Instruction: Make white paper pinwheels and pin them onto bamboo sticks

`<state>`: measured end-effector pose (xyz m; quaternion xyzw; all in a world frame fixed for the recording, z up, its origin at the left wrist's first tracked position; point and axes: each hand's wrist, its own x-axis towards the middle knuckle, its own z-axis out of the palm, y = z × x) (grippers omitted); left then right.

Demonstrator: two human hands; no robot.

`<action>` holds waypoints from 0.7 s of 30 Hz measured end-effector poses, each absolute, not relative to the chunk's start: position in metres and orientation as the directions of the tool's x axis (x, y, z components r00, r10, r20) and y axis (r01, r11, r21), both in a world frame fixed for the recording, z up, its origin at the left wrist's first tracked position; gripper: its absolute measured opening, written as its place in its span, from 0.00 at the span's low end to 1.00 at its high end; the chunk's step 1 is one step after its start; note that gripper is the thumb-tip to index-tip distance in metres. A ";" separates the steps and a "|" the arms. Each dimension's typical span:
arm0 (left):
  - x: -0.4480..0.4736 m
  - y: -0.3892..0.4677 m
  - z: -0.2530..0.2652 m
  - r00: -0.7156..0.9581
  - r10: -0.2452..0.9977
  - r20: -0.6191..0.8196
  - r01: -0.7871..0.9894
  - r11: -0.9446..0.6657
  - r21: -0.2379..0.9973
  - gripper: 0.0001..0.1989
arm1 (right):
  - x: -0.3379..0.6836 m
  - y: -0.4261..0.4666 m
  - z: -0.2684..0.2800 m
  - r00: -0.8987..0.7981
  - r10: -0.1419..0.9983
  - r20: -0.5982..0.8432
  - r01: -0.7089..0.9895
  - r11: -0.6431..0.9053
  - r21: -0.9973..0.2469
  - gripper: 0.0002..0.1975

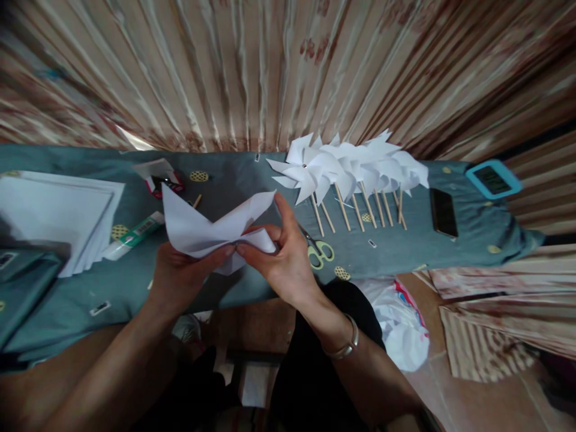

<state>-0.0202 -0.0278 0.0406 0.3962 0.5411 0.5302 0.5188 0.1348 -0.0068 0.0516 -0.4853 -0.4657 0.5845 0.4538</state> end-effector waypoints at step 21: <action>-0.021 -0.025 0.045 -0.147 0.972 -0.181 -0.099 0.168 0.981 0.11 | 0.134 -0.009 0.058 -0.113 0.974 -0.198 -0.077 -0.207 -0.975 0.50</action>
